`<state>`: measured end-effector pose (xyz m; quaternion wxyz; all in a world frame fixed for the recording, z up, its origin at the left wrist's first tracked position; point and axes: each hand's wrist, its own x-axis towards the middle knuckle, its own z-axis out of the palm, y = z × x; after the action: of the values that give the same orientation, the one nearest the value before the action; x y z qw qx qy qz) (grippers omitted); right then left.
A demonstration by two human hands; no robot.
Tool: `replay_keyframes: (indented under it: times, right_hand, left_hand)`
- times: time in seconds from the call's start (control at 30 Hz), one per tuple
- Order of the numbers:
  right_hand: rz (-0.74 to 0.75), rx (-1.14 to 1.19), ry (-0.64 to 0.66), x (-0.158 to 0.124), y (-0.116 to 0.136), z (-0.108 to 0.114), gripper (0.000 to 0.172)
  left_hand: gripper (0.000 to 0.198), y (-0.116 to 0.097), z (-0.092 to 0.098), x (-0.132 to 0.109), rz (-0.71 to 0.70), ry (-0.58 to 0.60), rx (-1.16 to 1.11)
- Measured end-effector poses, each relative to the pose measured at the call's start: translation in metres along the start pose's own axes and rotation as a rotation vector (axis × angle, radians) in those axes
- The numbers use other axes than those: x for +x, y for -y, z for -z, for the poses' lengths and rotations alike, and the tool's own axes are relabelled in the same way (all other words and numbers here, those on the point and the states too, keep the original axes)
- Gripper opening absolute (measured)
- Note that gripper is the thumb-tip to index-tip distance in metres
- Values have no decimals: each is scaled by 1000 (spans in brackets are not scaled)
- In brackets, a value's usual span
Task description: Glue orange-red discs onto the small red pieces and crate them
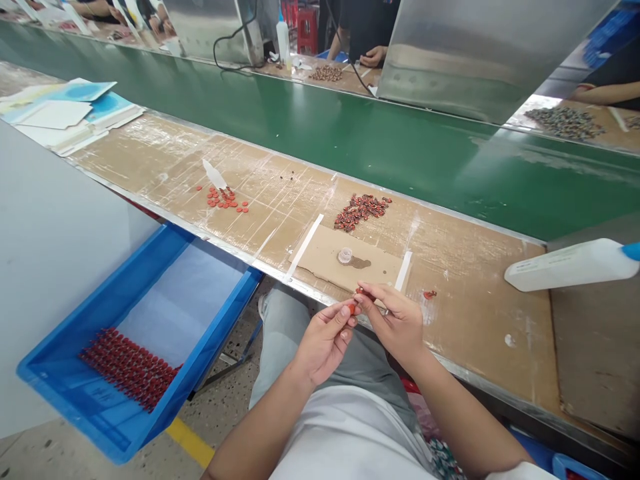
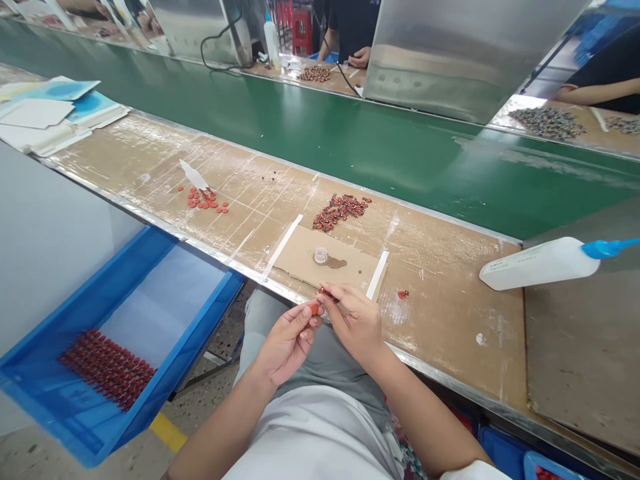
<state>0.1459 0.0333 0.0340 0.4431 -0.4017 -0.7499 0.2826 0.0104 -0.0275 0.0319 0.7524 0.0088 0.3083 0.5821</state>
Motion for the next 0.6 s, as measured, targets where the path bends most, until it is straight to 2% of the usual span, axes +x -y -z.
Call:
replay_keyframes:
  times: [0.4,0.6]
  right_hand:
    - [79,31,79,1,-6,8,37]
    - [12,42,-22,1,-7,8,29]
  left_hand:
    - [23,-4,4,5,1,6,-38]
    - [24,-6,5,5,63,9,-111]
